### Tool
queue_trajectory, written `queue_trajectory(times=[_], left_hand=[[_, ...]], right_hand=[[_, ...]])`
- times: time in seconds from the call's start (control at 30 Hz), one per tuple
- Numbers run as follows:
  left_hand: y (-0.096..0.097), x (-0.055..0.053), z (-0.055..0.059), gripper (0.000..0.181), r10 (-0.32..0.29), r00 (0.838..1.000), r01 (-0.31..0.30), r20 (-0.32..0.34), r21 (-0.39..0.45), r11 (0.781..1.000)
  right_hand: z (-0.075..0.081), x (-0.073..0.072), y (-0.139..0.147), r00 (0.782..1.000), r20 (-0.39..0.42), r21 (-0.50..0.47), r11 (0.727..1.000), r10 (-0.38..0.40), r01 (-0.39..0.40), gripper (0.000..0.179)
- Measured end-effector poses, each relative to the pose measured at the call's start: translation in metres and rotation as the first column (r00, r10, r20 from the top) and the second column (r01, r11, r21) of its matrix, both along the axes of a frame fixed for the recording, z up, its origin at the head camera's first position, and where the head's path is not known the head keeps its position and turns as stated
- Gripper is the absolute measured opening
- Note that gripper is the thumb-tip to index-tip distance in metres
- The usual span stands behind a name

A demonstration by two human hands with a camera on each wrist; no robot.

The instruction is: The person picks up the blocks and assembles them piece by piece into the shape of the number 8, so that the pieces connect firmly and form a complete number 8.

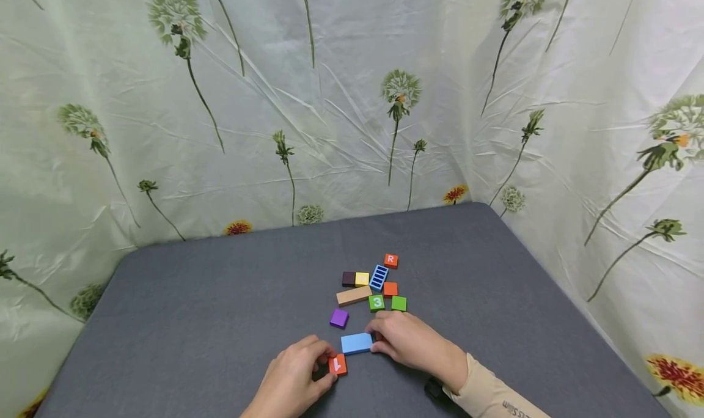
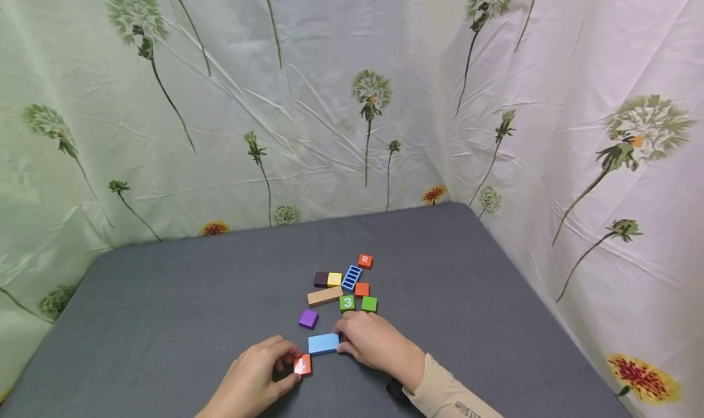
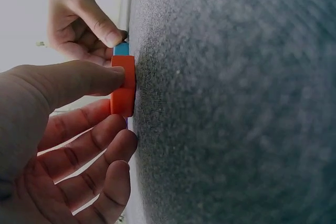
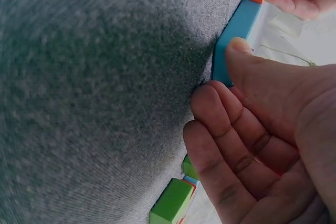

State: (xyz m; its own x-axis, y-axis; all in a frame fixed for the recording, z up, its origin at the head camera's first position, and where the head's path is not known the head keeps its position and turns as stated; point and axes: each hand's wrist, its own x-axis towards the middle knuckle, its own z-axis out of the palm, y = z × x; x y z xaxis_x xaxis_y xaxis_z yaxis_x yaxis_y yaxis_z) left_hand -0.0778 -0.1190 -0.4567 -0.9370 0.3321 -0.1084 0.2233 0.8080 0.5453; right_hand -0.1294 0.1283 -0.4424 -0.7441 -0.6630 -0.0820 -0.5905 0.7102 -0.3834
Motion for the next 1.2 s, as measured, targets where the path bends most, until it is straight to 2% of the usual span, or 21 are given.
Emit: queue_trajectory(times=[0.3, 0.7, 1.2], left_hand=[[-0.0003, -0.0019, -0.0003, 0.025, 0.007, 1.0, -0.007, 0.028, 0.002, 1.0], [-0.002, 0.0003, -0.0008, 0.025, 0.003, 1.0, -0.003, 0.014, 0.015, 1.0], [-0.0045, 0.0014, -0.0027, 0.029, 0.005, 1.0, -0.006, 0.012, 0.044, 0.999]], right_hand=[[-0.0004, -0.0002, 0.0001, 1.0, 0.01, -0.014, 1.0, -0.003, 0.004, 0.021], [-0.0029, -0.0019, 0.0053, 1.0, 0.003, -0.079, 0.997, 0.016, -0.016, 0.02], [-0.0028, -0.0035, 0.0081, 0.997, 0.079, -0.139, 0.99, -0.003, 0.014, 0.03]])
